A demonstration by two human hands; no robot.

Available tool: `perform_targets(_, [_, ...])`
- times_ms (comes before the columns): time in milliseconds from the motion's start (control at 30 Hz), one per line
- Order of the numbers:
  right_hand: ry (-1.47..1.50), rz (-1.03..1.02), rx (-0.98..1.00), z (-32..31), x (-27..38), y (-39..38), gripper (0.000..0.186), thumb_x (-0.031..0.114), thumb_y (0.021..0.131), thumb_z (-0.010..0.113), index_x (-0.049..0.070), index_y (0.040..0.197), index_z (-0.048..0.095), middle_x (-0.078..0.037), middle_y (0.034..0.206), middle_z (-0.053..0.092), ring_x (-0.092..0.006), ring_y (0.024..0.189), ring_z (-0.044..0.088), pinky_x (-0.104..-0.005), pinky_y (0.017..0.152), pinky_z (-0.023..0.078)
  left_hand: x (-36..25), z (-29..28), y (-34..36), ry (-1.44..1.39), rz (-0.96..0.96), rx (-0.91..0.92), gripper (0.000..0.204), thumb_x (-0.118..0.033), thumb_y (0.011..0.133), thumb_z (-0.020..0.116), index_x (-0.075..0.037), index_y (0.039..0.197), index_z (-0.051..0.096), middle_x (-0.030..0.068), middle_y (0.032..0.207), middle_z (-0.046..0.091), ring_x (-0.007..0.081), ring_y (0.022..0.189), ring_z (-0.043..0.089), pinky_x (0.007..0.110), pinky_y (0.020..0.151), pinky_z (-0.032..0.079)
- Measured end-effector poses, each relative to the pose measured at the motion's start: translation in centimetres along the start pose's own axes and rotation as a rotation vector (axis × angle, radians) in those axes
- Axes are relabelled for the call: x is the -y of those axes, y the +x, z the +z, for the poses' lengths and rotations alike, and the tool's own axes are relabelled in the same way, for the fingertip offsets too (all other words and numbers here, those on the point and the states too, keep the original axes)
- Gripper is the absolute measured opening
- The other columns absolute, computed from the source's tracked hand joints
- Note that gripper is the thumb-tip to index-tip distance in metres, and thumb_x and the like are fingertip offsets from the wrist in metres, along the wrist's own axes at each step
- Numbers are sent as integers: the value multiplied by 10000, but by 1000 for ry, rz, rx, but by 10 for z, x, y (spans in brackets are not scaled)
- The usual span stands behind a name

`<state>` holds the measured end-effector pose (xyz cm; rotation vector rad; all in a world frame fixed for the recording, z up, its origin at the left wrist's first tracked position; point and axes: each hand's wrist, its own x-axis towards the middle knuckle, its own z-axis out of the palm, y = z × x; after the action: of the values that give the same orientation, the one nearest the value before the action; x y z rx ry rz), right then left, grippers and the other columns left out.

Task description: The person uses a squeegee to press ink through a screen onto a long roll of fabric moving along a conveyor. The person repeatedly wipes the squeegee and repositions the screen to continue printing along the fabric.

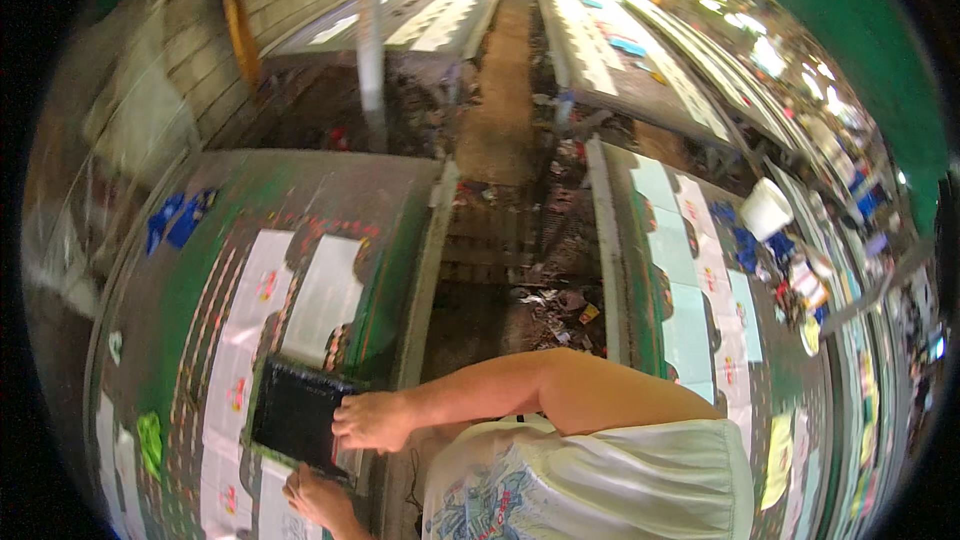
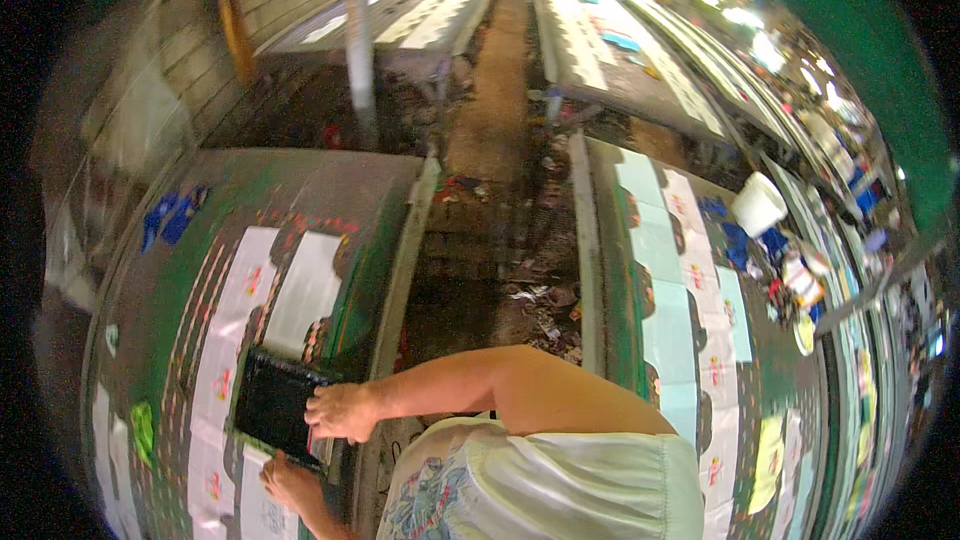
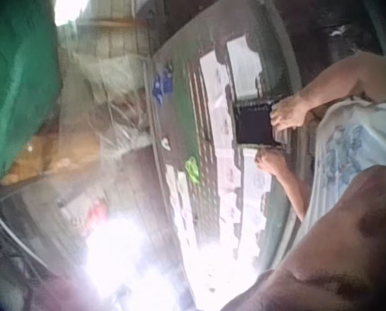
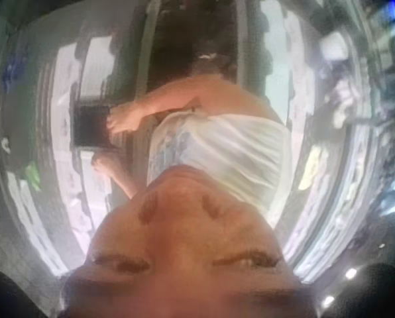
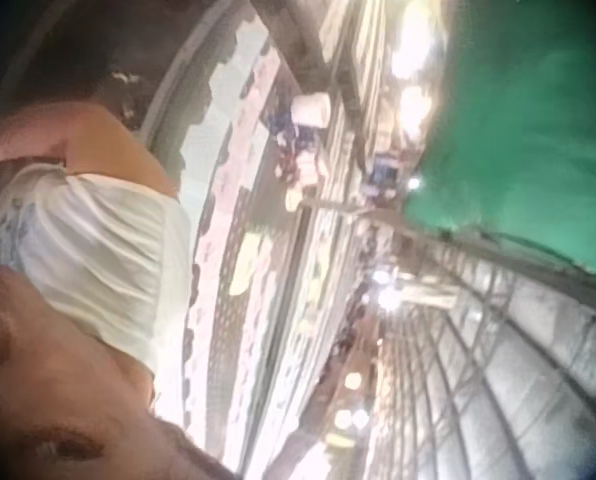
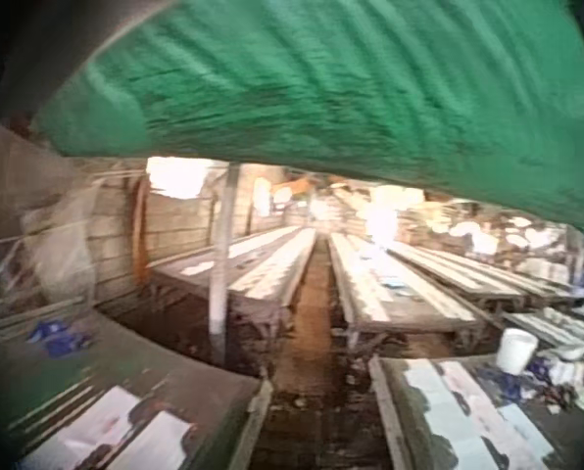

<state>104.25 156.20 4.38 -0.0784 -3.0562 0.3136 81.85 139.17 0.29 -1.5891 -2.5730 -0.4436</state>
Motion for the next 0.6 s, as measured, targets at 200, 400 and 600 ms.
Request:
perform_targets(200, [106, 100, -313, -15, 25, -93, 515, 325, 912, 876, 89, 1351, 745, -141, 1390, 692, -368, 1449, 569, -545, 1209, 451, -6, -18, -2, 175, -28, 98, 329, -52, 1008, 645, -51, 1288, 818, 143, 1229, 777, 389, 1253, 668, 573, 990, 542])
perform_targets(400, [62, 589, -206, -12, 65, -309, 440, 212, 948, 831, 129, 1376, 777, -104, 1495, 703, -329, 1519, 556, -542, 1248, 438, -13, -18, -3, 280, -49, 175, 318, -107, 1064, 633, -71, 1325, 810, 129, 1215, 780, 372, 1262, 669, 573, 992, 549])
perform_targets(600, [42, 901, -94, -4, 144, -436, 386, 196, 935, 825, 144, 1316, 798, -72, 1413, 733, -302, 1436, 610, -506, 1196, 473, -6, -14, -2, 344, -13, 151, 346, -131, 1057, 598, -79, 1316, 820, 136, 1201, 795, 377, 1237, 694, 575, 1019, 561])
